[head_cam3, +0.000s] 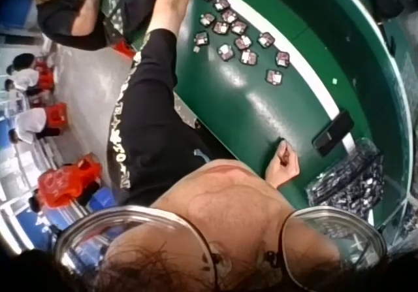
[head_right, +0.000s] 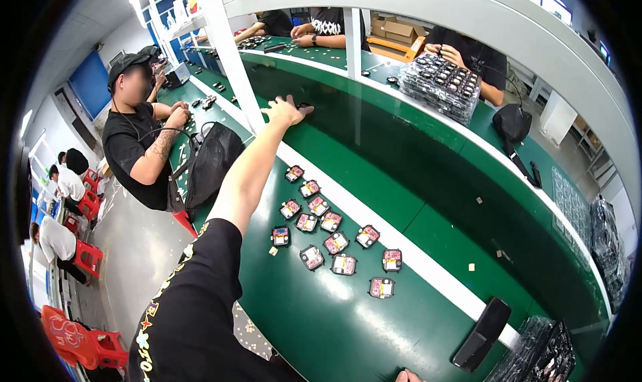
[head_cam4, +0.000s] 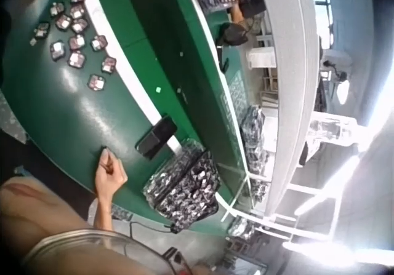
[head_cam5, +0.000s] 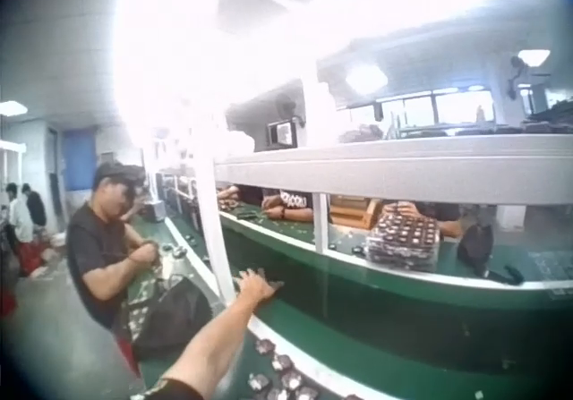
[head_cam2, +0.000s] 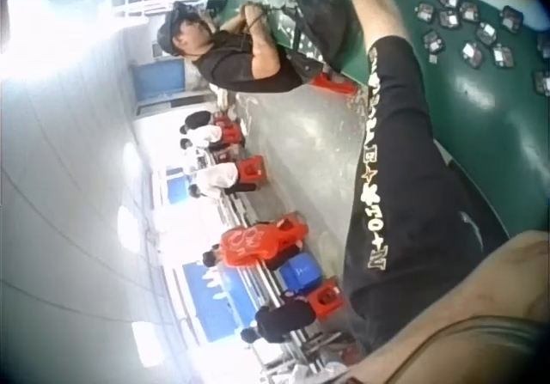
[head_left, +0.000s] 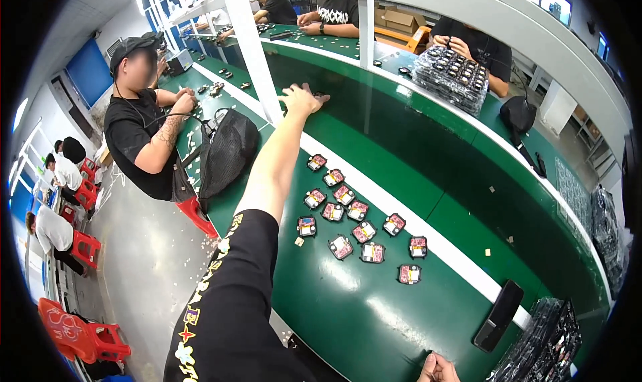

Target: Manipulating and assembling internal components of smartwatches using a fine probe or tweezers on a production line.

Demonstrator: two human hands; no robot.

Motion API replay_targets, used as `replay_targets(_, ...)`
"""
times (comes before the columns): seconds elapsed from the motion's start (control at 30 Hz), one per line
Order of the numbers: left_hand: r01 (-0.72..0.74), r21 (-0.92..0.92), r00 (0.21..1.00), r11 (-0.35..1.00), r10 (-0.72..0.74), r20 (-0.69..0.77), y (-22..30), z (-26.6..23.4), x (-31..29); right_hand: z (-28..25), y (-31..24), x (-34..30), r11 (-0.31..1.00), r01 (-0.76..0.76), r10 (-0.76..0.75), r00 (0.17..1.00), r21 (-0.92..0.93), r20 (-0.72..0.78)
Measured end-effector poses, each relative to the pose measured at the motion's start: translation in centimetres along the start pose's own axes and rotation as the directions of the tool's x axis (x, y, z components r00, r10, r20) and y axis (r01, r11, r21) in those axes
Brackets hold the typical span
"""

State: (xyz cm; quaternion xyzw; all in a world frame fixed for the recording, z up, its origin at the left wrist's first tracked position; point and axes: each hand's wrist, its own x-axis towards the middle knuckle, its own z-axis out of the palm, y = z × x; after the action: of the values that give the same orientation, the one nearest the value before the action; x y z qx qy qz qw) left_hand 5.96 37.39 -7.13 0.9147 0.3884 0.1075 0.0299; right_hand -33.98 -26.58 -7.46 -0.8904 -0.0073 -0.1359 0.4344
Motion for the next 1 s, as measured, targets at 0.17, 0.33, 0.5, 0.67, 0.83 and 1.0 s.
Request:
replay_targets(0.17,-0.244,-0.063,0.956,0.968,0.229,-0.184,-0.3,3.7,1.6,0.0,-0.5,0.0,0.999,-0.035,0.035,0.999,-0.028,-0.01)
replay_targets(0.33,-0.275,0.101,0.941,0.956,0.29,-0.177,0.3,3.7,1.6,0.0,0.8,0.1,1.0,-0.029,0.029,1.0,0.011,0.007)
replay_targets(0.5,-0.152,0.149,0.984,0.977,0.165,-0.073,0.8,2.6,-1.1,-0.1,1.3,-0.2,0.999,-0.037,0.037,0.999,0.003,0.025)
replay_targets(0.67,-0.357,-0.022,0.922,0.934,0.348,-0.168,-1.9,2.2,-2.9,-0.6,0.8,-0.2,0.999,-0.038,0.036,0.998,0.037,0.051)
replay_targets(0.83,-0.513,-0.099,0.852,0.853,0.491,-0.184,-2.6,0.2,-6.4,-0.3,0.5,0.0,0.999,-0.021,0.019,0.999,0.048,0.036)
replay_targets(1.0,-0.695,-0.127,0.711,0.707,0.703,0.022,-3.3,-3.1,-14.0,-0.6,0.4,0.1,0.997,0.004,-0.006,1.0,0.072,0.025)
